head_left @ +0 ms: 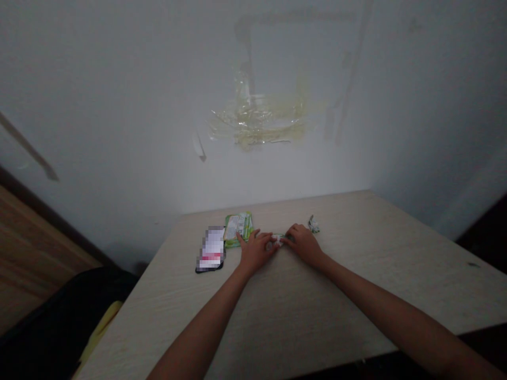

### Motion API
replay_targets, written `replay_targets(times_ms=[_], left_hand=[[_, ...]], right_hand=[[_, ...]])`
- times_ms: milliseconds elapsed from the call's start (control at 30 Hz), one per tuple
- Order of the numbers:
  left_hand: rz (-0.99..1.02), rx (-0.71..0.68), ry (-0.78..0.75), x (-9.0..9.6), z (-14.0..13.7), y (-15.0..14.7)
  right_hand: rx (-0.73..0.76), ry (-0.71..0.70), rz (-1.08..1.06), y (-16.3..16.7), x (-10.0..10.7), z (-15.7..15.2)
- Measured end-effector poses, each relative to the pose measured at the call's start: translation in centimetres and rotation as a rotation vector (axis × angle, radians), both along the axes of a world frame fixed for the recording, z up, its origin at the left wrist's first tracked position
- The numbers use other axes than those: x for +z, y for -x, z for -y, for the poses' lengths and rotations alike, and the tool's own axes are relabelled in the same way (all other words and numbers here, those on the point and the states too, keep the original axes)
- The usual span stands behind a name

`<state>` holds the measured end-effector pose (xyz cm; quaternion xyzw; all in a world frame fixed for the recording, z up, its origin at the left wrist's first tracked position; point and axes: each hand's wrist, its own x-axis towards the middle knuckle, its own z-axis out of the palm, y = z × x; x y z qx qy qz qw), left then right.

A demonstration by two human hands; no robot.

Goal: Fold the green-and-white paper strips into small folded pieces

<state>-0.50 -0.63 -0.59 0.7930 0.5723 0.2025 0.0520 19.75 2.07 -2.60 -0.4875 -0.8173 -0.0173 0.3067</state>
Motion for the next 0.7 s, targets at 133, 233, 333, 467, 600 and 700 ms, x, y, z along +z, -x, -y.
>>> replay_targets(times_ms=[133,233,333,467,600,700], left_hand=[[-0.004,0.013,0.006,0.0,0.0,-0.1],[0.003,0.019,0.015,0.0,0.1,-0.1],[0.021,0.013,0.012,-0.1,0.1,-0.1],[0.024,0.008,0.007,-0.2,0.1,-0.2],[0.017,0.014,0.014,-0.1,0.1,-0.2],[0.011,0.013,0.023,-0.1,0.1,-0.2]], right_hand=[[0.019,-0.022,-0.018,0.0,0.3,0.3],[0.05,-0.07,-0.035,-0.3,0.9,0.9],[0.151,-0.114,-0.023,-0.8,1.4,1.6],[0.255,-0.169,0.032,-1.4,1.2,2.0],[0.273,-0.175,0.052,-1.4,0.8,1.9],[0.273,-0.174,0.065,-1.2,0.8,1.9]])
